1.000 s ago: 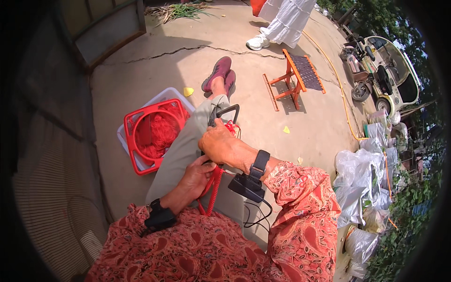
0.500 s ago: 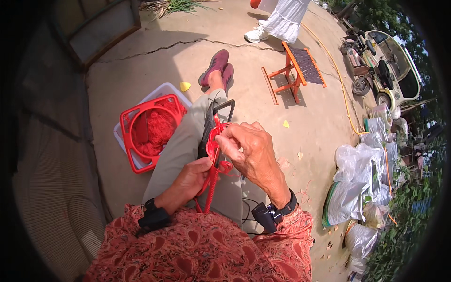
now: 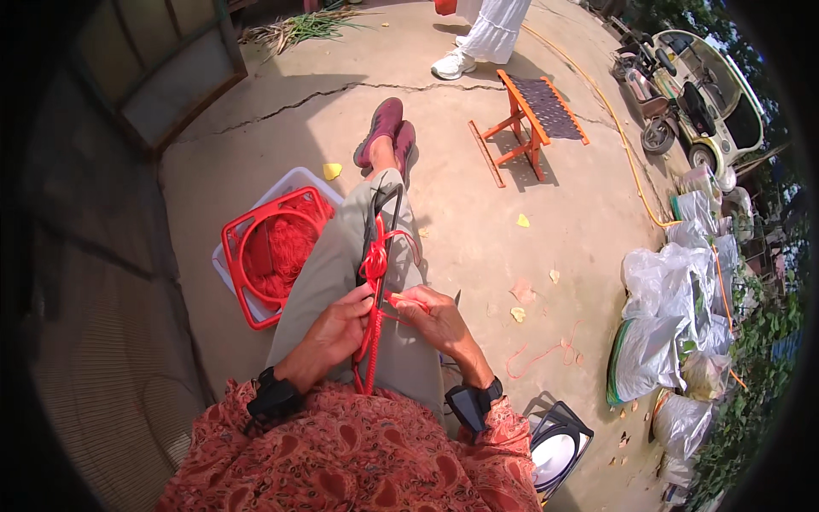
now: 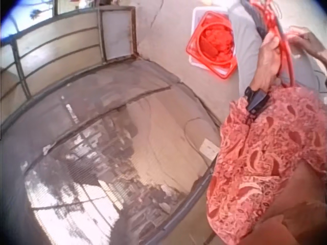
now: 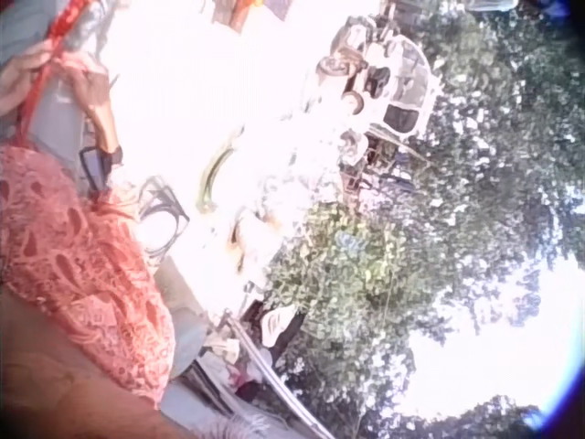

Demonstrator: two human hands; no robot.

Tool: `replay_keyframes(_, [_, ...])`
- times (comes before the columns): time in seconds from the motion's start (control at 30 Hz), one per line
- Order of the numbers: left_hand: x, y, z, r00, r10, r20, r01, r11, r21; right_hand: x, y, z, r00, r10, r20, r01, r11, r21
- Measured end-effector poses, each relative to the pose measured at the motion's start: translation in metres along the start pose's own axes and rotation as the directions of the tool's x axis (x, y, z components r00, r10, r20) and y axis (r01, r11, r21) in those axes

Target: Winding red string or cord around a black metal frame.

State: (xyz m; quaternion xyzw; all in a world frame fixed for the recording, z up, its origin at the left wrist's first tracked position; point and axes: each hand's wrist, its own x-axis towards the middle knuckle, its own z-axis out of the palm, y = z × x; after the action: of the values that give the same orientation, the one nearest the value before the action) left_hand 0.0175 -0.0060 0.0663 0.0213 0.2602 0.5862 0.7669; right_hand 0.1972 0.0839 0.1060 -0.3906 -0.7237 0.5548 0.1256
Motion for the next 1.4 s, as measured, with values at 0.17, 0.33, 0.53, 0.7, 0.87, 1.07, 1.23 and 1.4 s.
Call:
replay_keyframes(0.17, [0.002, 0.0, 0.007, 0.999, 0.014, 0.032, -0.014, 1.0, -0.018, -0.04, -0.021, -0.027, 0.964, -0.13, -0.234, 0.098, 0.985, -0.141])
replay_keyframes(0.33, [0.003, -0.002, 0.009, 0.998, -0.028, 0.053, 0.026, 0.999, 0.039, -0.016, -0.034, -0.03, 0.884, -0.266, -0.385, 0.457, 0.662, 0.594])
replay_keyframes(0.53, [-0.002, 0.007, 0.005, 0.998, -0.011, 0.055, 0.016, 0.996, -0.09, -0.037, -0.047, -0.071, 0.991, -0.06, -0.119, 0.133, 0.385, 0.913])
replay_keyframes(0.7, [0.0, 0.008, 0.006, 0.999, -0.011, 0.039, 0.015, 0.995, -0.1, -0.132, 0.046, -0.203, 0.735, 0.281, -0.618, 0.175, 0.801, 0.573])
replay_keyframes(0.87, [0.007, 0.008, 0.008, 0.993, -0.058, 0.103, 0.068, 0.993, -0.1, -0.223, 0.169, -0.258, 0.307, -0.081, -0.948, -0.487, 0.843, -0.23])
replay_keyframes(1.07, [0.002, 0.008, 0.002, 0.997, -0.082, 0.007, 0.083, 0.994, -0.074, -0.1, 0.08, -0.109, 0.697, 0.518, -0.495, -0.281, 0.833, 0.476])
replay_keyframes(1.23, [0.002, 0.007, 0.003, 0.995, -0.056, -0.082, 0.052, 0.997, -0.05, -0.034, 0.001, -0.008, 0.913, 0.396, -0.098, -0.319, 0.843, 0.432])
replay_keyframes(1.4, [0.008, 0.003, -0.005, 0.994, -0.097, -0.047, 0.095, 0.994, -0.052, -0.044, -0.005, 0.006, 0.969, 0.209, -0.131, -0.19, 0.971, 0.146])
